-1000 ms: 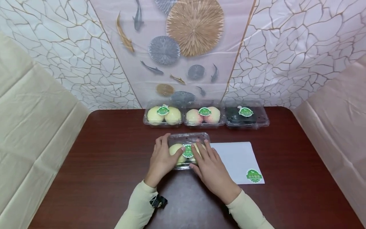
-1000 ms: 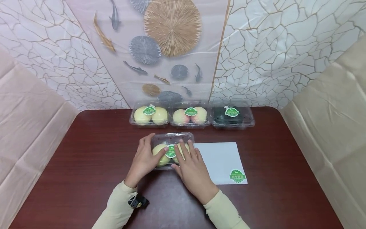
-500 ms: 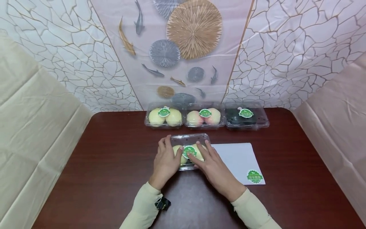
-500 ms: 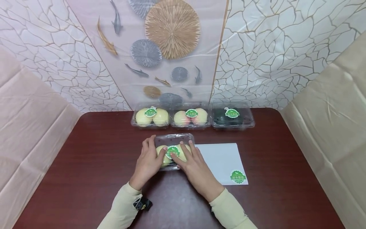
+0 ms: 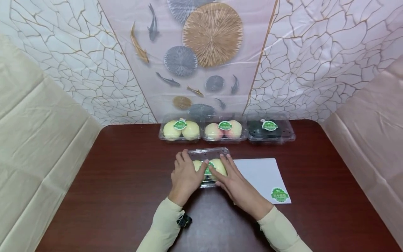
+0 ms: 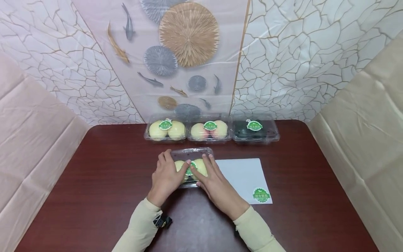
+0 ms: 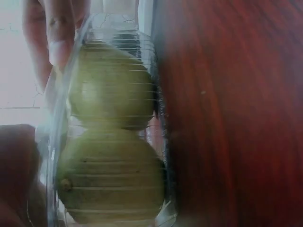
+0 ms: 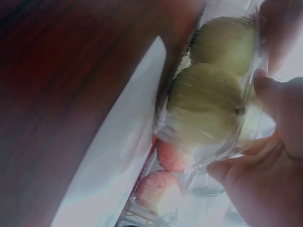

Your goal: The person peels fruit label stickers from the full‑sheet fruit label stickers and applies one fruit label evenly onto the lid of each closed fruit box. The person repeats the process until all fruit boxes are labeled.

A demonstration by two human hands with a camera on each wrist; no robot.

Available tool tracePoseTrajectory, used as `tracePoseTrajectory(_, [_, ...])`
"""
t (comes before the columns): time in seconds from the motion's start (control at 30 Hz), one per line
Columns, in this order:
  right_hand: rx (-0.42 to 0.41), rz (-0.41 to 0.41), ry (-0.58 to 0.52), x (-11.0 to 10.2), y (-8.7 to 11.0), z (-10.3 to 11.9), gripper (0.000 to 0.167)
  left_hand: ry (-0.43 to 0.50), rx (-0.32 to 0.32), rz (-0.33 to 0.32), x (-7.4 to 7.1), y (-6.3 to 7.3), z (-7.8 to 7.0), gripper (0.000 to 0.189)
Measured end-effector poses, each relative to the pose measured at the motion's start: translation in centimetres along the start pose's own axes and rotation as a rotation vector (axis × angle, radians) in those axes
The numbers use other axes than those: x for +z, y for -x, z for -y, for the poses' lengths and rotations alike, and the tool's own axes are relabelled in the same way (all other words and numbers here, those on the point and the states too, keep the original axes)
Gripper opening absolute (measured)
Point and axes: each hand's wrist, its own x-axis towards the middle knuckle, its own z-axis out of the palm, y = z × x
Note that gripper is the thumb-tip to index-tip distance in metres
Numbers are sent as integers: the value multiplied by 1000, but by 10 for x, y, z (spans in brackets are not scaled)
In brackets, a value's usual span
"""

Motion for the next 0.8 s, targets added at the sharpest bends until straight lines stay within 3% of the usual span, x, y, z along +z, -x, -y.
tracePoseTrajectory(0.1, [-40, 26, 4, -1, 1, -2, 62, 45, -14, 7, 1, -1, 0, 83])
tracePoseTrajectory(0.27, [-75, 50, 6, -3, 2, -6, 79, 154, 19, 0, 3, -7, 3, 65])
tracePoseTrajectory(0.37, [-23, 45, -36, -3, 2, -8, 71, 216, 62, -15, 3, -9, 7, 58])
tracePoseTrajectory(0.43, [36, 34, -74, -3, 2, -9, 68, 205, 106, -42, 4, -7, 9, 59])
tracePoseTrajectory(0.53, [134, 21, -129, -3, 4, -8, 76, 73, 208, -100, 7, 4, 10, 61])
tracePoseTrajectory(0.63, [226, 30, -214, -3, 7, -4, 85, -120, 331, -110, 10, 20, 8, 64])
tracePoseTrajectory(0.8, [356, 80, -377, -1, 10, 1, 89, -337, 466, -3, 10, 43, 3, 64])
